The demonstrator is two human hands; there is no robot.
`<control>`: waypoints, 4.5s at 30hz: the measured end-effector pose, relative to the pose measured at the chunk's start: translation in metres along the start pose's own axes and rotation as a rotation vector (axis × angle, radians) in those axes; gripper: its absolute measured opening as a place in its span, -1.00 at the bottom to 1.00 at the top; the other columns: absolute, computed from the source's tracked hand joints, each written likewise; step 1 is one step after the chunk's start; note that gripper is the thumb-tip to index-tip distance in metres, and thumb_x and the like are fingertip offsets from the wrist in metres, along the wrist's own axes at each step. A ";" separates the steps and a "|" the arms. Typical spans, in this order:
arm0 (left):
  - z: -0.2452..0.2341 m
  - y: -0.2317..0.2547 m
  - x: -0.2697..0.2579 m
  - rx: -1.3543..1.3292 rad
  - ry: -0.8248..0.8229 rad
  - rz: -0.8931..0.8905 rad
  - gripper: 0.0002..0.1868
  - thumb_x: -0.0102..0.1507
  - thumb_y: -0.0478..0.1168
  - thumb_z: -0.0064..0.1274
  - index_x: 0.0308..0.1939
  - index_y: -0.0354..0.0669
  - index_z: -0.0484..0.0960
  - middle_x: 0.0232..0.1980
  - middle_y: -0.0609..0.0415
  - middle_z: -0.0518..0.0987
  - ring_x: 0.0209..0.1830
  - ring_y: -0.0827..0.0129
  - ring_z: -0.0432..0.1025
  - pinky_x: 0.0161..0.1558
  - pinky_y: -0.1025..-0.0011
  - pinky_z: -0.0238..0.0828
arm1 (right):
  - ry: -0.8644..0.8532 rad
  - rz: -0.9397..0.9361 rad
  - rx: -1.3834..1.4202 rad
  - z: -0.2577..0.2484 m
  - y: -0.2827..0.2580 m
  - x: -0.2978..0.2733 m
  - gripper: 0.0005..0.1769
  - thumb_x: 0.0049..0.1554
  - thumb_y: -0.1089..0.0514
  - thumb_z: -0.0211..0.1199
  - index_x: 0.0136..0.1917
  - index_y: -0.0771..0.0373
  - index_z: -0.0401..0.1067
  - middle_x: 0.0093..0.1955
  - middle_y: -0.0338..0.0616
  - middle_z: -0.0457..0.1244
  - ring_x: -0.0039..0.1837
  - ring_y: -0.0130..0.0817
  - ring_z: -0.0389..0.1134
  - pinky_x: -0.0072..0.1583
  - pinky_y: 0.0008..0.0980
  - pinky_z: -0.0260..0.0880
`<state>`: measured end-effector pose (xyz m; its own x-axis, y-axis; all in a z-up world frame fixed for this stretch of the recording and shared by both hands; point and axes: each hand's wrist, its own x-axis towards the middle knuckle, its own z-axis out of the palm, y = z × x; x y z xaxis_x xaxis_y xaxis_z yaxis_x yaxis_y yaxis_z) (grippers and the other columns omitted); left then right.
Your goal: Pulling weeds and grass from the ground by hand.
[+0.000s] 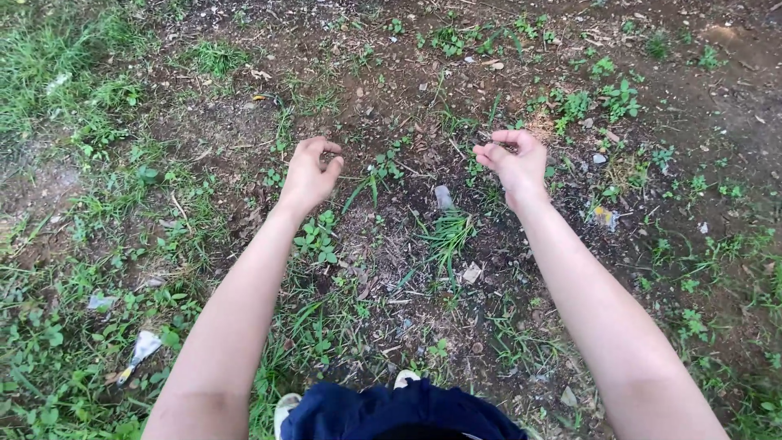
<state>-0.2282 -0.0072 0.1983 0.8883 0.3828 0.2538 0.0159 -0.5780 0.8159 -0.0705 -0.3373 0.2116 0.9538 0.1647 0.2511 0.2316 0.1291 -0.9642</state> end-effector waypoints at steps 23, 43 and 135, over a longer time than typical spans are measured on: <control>-0.159 -0.192 -0.011 0.055 -0.002 0.317 -0.65 0.19 -0.46 -0.04 0.03 -0.18 0.62 0.28 -0.18 0.41 0.11 0.13 0.48 0.10 0.31 0.48 | 0.160 0.076 -0.089 0.240 0.051 -0.126 -0.86 0.29 0.27 0.15 0.09 0.36 0.43 -0.05 -0.17 0.34 -0.14 -0.42 0.47 -0.19 -0.47 0.49; -0.213 -0.199 -0.093 0.027 -0.011 0.186 -0.74 0.30 -0.32 0.02 0.07 -0.26 0.58 0.03 -0.09 0.58 -0.11 0.28 0.57 0.01 0.33 0.52 | 0.009 0.214 -0.142 0.302 0.035 -0.226 -0.84 0.28 0.21 0.11 0.08 0.27 0.44 -0.02 -0.18 0.36 -0.13 -0.40 0.46 -0.16 -0.44 0.49; -0.004 -0.619 0.138 0.182 -0.140 -0.012 -0.81 0.35 -0.21 -0.01 0.00 -0.17 0.55 0.08 -0.18 0.55 0.01 -0.04 0.53 0.09 0.10 0.46 | -0.013 0.511 -0.273 0.427 0.564 -0.011 -0.85 0.28 0.24 0.05 0.01 0.28 0.45 -0.11 -0.17 0.38 -0.22 -0.45 0.44 -0.23 -0.47 0.45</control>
<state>-0.1177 0.4063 -0.2701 0.9425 0.2940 0.1592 0.0984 -0.6992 0.7082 -0.0317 0.1516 -0.2991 0.9556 0.1519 -0.2523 -0.2149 -0.2262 -0.9501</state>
